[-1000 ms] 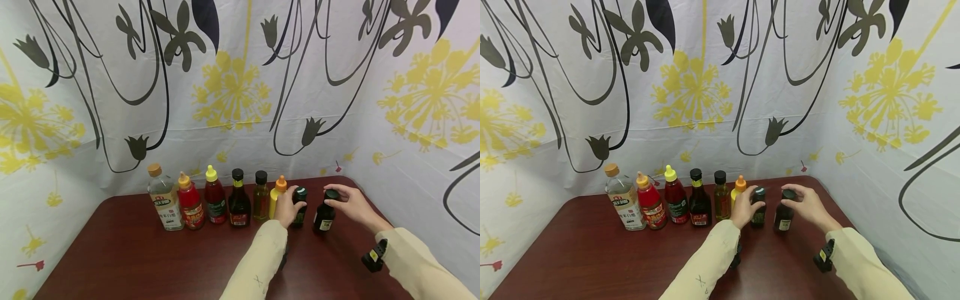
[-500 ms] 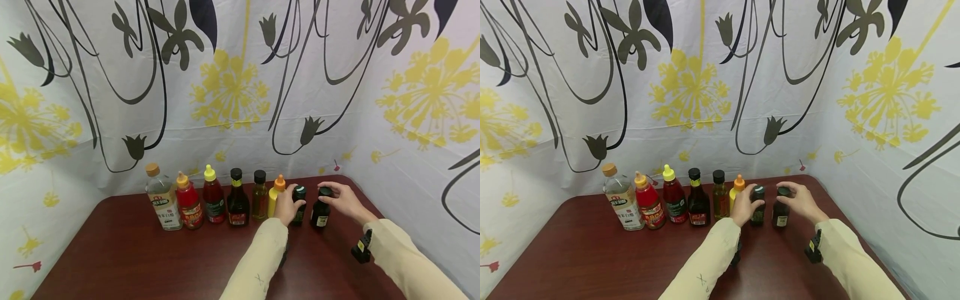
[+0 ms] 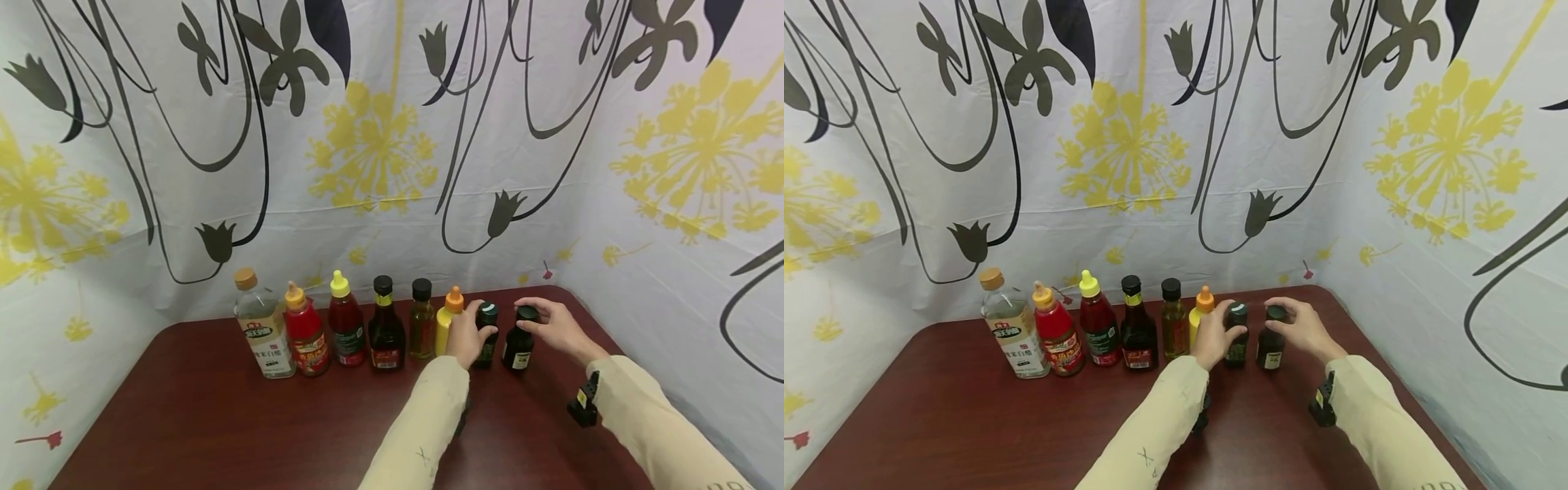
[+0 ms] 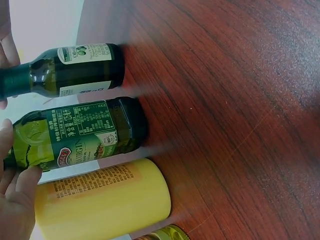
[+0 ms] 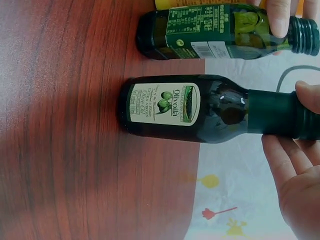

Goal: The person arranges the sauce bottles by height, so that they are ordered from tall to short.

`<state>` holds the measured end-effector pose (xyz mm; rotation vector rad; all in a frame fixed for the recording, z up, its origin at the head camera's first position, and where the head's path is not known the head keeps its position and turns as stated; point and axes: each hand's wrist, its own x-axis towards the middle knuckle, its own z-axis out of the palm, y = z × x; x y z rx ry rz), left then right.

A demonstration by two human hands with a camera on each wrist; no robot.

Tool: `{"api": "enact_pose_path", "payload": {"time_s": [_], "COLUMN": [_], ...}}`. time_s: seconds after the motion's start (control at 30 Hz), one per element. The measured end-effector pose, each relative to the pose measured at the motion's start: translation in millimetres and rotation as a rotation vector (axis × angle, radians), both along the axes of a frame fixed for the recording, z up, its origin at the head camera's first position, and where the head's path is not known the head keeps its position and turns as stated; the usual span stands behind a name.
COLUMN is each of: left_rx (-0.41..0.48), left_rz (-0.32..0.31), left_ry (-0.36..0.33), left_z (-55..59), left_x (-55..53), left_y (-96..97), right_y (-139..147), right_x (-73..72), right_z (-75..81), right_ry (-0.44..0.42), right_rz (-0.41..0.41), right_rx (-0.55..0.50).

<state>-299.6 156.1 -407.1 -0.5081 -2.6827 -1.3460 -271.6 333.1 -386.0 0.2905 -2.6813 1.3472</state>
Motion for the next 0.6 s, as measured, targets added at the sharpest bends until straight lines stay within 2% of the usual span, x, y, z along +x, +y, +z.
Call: {"api": "enact_pose_path", "payload": {"time_s": [0.37, 0.6], "left_rx": [-0.035, -0.016], "left_rz": [-0.005, -0.026], "left_ry": [0.009, 0.004], "left_z": [-2.7, 3.4], "left_x": [2.6, 5.3], "left_y": [0.5, 0.2], "right_y": [4, 2], "right_x": [2.2, -0.8], "right_z": [-8.3, -12.5], "right_ry": [-0.005, 0.009], "right_rz": [0.026, 0.023], "right_rx": [-0.039, -0.079]}}
